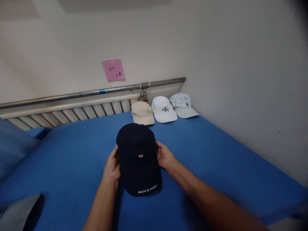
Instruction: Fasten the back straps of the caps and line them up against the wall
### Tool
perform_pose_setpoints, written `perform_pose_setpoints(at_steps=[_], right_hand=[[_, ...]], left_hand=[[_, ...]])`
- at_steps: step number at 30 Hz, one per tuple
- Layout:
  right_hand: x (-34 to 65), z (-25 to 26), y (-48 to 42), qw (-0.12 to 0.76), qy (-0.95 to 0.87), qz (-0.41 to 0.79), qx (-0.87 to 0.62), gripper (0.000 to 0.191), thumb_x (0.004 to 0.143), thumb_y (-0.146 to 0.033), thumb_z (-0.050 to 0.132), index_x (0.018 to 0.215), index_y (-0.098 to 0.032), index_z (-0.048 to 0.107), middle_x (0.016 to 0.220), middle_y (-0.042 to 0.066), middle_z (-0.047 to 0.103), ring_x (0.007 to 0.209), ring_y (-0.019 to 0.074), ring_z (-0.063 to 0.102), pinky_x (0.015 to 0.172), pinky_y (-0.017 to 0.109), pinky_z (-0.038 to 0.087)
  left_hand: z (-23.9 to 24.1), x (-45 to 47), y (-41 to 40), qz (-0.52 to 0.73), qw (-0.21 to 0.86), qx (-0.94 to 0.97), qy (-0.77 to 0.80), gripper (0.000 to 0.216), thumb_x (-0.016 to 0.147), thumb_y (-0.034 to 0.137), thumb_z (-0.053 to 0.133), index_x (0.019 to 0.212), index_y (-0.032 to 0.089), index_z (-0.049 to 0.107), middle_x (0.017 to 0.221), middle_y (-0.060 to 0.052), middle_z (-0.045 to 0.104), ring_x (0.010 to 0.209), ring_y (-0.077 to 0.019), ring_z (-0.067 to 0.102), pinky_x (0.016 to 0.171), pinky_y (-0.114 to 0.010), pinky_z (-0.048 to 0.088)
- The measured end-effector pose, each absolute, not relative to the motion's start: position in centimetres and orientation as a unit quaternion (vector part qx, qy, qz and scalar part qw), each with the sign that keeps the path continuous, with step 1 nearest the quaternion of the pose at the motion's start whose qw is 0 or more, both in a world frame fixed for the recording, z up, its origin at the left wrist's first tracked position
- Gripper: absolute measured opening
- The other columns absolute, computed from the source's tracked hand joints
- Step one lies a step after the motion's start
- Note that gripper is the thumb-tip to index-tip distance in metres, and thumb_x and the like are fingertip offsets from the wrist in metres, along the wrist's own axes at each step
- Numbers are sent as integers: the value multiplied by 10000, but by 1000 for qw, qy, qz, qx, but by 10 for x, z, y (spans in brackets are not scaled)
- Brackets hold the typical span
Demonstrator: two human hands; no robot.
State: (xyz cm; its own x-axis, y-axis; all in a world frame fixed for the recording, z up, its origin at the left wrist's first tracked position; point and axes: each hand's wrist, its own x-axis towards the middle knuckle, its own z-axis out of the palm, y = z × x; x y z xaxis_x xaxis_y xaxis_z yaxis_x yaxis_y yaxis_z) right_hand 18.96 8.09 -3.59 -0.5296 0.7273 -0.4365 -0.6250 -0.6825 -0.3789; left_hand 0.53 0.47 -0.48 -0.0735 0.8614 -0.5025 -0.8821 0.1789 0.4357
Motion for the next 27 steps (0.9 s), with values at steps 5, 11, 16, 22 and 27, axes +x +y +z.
perform_pose_setpoints(at_steps=[5, 11, 16, 22, 27], right_hand=[[192, -33, 79, 392, -89, 875, -270, 145, 851, -217, 582, 746, -185, 676, 671, -11, 711, 661, 145, 655, 761, 288, 479], [193, -24, 73, 392, -82, 884, -241, 153, 873, -216, 563, 768, -181, 669, 686, -15, 712, 672, 139, 663, 757, 276, 474], [194, -22, 66, 361, -89, 909, -190, 162, 868, -247, 593, 735, -163, 634, 635, -16, 683, 605, 112, 639, 690, 233, 469], [183, -28, 49, 299, -130, 921, -211, 102, 838, -192, 576, 796, -128, 644, 676, 22, 704, 606, 124, 639, 668, 255, 470], [176, -24, 28, 275, -135, 928, -214, 120, 761, -133, 659, 875, -153, 628, 750, 10, 719, 657, 146, 671, 667, 296, 493]], left_hand=[[-6, 1, -1, 687, 678, 57, 256, 407, 972, 313, 357, 1001, 146, 726, 920, -98, 764, 881, -211, 722, 976, -378, 490], [-23, -12, -4, 663, 717, 84, 197, 410, 962, 278, 349, 956, 208, 753, 948, -57, 768, 908, -181, 718, 957, -310, 495], [-24, -16, -3, 656, 725, 68, 199, 334, 930, 350, 443, 1007, 227, 743, 996, -64, 759, 999, -216, 690, 1075, -392, 382], [-13, -21, -5, 690, 675, 53, 255, 383, 879, 459, 540, 1151, 235, 689, 1091, -70, 733, 1070, -245, 659, 1104, -423, 329], [-15, -30, -4, 703, 668, 73, 232, 428, 879, 524, 500, 1165, 263, 682, 1100, -70, 730, 1080, -254, 652, 1106, -453, 310]])
